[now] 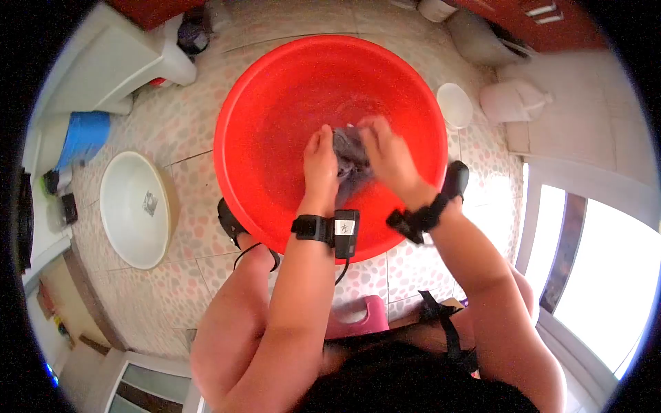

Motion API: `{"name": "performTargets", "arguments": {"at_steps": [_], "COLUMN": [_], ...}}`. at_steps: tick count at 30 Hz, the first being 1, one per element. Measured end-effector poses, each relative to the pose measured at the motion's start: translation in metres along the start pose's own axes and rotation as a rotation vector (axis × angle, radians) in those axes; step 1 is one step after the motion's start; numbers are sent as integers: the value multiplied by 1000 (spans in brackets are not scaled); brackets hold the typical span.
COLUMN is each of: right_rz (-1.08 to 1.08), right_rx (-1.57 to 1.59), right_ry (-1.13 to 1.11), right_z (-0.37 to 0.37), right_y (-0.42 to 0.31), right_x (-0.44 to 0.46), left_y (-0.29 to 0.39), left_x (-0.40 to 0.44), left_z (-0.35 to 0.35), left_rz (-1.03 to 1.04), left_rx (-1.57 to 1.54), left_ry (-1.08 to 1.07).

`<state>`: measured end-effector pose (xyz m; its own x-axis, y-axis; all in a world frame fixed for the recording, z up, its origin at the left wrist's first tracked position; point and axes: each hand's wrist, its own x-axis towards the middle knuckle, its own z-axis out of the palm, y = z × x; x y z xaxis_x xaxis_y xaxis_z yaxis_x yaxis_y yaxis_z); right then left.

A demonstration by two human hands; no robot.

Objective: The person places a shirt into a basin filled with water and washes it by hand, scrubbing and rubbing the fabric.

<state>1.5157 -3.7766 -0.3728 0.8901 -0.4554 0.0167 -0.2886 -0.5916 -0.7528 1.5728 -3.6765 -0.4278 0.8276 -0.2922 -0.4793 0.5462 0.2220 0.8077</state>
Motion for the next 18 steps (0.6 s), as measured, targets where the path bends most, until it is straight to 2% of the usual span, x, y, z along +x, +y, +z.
{"name": "performTargets", "arguments": {"at_steps": [1, 2, 3, 4, 5, 7, 8, 10, 11, 12, 13, 14, 15, 18], "right_rz": [-113, -110, -94, -73, -81, 333, 323, -59, -86, 67, 96, 124, 148, 111], "right_rx": [-13, 24, -13, -53, -43, 69, 71, -28, -37, -32, -40, -42, 64, 88], "right_ry": [-40, -116, -103, -87, -87, -3, -5, 49, -37, -177, -99, -17, 50, 62], "right_z": [9, 13, 18, 21, 15, 2, 7, 17, 19, 19, 19, 19, 13, 16], "right_y": [-12, -33, -31, -26, -20, -9, -11, -20, -31, -35, -23, -6, -3, -10], "right_x": [-14, -24, -21, -16, -6, 16, 13, -11, -26, -27, -19, -3, 14, 7], "left_y": [4, 7, 6, 18, 8, -1, 0, 19, 35, 47, 27, 4, -1, 5], "left_x": [0, 0, 0, -15, -19, -21, -20, -18, -18, -18, -13, -15, -18, -13], "left_z": [0, -1, -3, 10, 16, 26, 30, 25, 15, 10, 12, 22, 29, 25], "left_rz": [-122, -241, -391, -317, -271, -219, -229, -232, -352, -468, -136, -160, -172, -145], "left_rx": [-163, -325, -193, -236, -123, -11, -74, -156, -165, -170, 12, -37, 65, 175], "left_ry": [31, 60, 80, 81, 0, -80, -57, -9, 20, 41, -65, -44, -87, -111]}}
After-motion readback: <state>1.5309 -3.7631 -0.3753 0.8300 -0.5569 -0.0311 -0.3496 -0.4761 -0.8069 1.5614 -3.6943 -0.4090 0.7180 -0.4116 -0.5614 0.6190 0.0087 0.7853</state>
